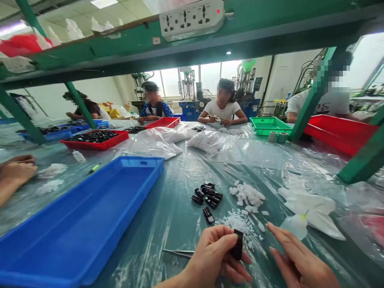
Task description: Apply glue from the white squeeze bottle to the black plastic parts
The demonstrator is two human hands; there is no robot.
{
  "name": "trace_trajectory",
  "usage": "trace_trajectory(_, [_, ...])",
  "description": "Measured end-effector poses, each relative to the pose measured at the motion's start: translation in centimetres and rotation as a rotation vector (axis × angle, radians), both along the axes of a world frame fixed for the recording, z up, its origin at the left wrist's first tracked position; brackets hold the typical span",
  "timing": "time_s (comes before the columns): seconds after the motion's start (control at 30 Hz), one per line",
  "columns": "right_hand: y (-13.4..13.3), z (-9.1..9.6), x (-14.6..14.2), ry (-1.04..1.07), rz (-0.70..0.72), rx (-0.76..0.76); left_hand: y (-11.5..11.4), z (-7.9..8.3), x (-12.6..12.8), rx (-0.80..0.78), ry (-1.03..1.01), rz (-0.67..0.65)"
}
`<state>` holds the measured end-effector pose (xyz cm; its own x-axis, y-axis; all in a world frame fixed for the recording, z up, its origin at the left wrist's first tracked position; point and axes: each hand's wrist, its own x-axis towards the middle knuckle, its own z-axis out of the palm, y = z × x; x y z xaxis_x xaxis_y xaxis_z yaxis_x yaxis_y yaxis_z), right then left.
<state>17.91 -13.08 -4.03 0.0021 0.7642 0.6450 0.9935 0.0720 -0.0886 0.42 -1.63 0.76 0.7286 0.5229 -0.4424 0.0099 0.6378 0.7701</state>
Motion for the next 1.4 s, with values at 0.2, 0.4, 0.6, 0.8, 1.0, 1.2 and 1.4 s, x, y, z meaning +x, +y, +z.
trace_trajectory(0.2, [1.2,-0.1,-0.9,-0.088,-0.113,-0.199,0.0,-0.1,-0.2,-0.014,-0.020,-0.011])
trace_trajectory(0.4, [1.3,-0.6,-1.3,-0.159,-0.194,-0.407,0.0,0.1,-0.2,-0.058,-0.016,-0.017])
trace_trajectory(0.6, [1.3,0.0,-1.4,-0.139,-0.185,-0.294,0.1,0.1,-0.3,-0.065,-0.014,-0.022])
trace_trajectory(0.8, [1.1,-0.1,-0.7,-0.047,-0.054,-0.225,0.1,-0.2,-0.4,-0.063,-0.032,-0.042])
trace_trajectory(1.0, [1.3,0.0,-0.8,-0.022,-0.056,-0.269,0.1,-0.2,-0.5,-0.056,-0.049,-0.073])
trace_trajectory(1.2, [1.3,0.0,-0.9,0.026,-0.048,-0.269,-0.1,0.5,-0.6,0.048,-0.008,-0.122])
trace_trajectory(1.4, [1.0,0.4,-1.0,0.098,-0.019,-0.232,-0.2,0.8,-0.6,0.095,0.021,-0.133])
